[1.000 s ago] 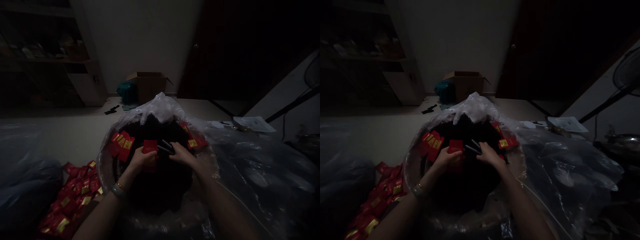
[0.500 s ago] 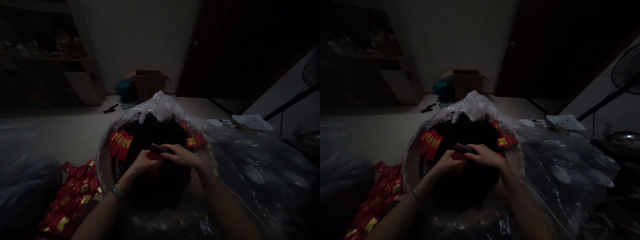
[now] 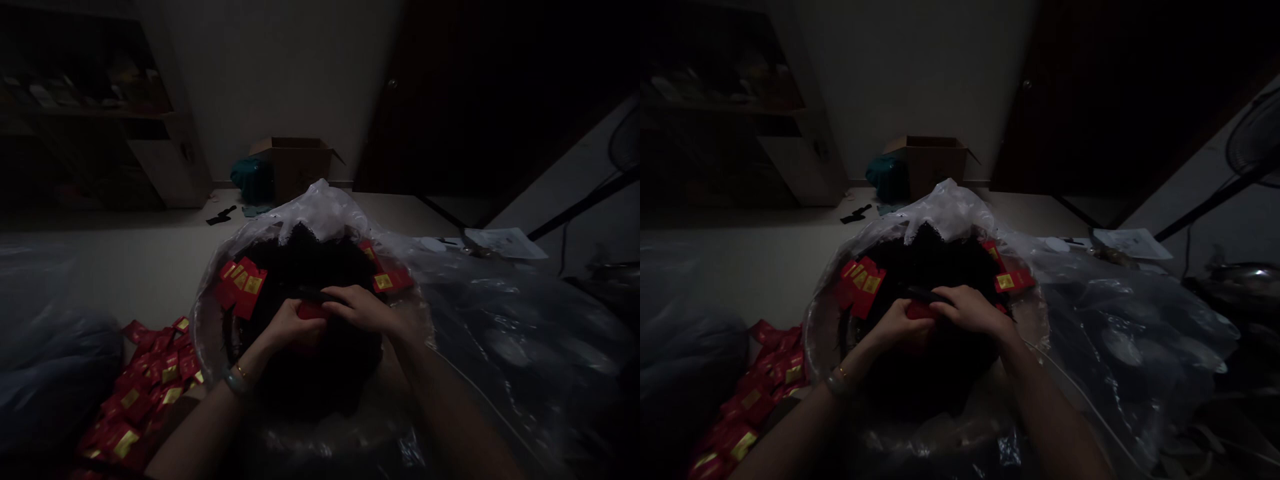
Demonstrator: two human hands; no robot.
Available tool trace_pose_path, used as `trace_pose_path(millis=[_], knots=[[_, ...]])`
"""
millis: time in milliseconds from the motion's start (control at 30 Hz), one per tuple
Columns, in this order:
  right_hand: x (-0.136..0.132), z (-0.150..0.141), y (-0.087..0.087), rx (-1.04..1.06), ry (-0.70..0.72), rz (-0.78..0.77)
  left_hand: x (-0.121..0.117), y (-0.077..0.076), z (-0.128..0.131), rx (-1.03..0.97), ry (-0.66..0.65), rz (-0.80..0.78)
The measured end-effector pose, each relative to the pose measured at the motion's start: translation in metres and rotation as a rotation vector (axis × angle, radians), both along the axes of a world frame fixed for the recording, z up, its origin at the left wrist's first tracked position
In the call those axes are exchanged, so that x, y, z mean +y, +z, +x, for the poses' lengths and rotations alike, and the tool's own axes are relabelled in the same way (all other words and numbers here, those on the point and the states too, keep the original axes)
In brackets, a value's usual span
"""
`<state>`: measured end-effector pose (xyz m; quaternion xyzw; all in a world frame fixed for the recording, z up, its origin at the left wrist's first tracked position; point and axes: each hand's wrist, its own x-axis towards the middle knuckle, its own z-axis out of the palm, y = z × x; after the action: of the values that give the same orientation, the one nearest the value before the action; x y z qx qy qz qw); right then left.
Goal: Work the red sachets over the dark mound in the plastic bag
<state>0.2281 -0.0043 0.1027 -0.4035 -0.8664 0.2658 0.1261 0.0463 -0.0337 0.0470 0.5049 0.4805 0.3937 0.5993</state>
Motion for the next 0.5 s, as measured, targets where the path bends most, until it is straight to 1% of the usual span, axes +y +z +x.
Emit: trace_pose_path(millis=[267, 500], knots=[[-0.0004, -0.0004, 0.0008, -0.008, -0.004, 0.015, 0.0001, 0.0006, -0.0003, -0.013, 0.002, -0.018], [0.0003, -0.0006, 0.0, -0.018, -0.009, -0.009, 0.0004, 0.0022, 0.0, 0.005, 0.003, -0.025]])
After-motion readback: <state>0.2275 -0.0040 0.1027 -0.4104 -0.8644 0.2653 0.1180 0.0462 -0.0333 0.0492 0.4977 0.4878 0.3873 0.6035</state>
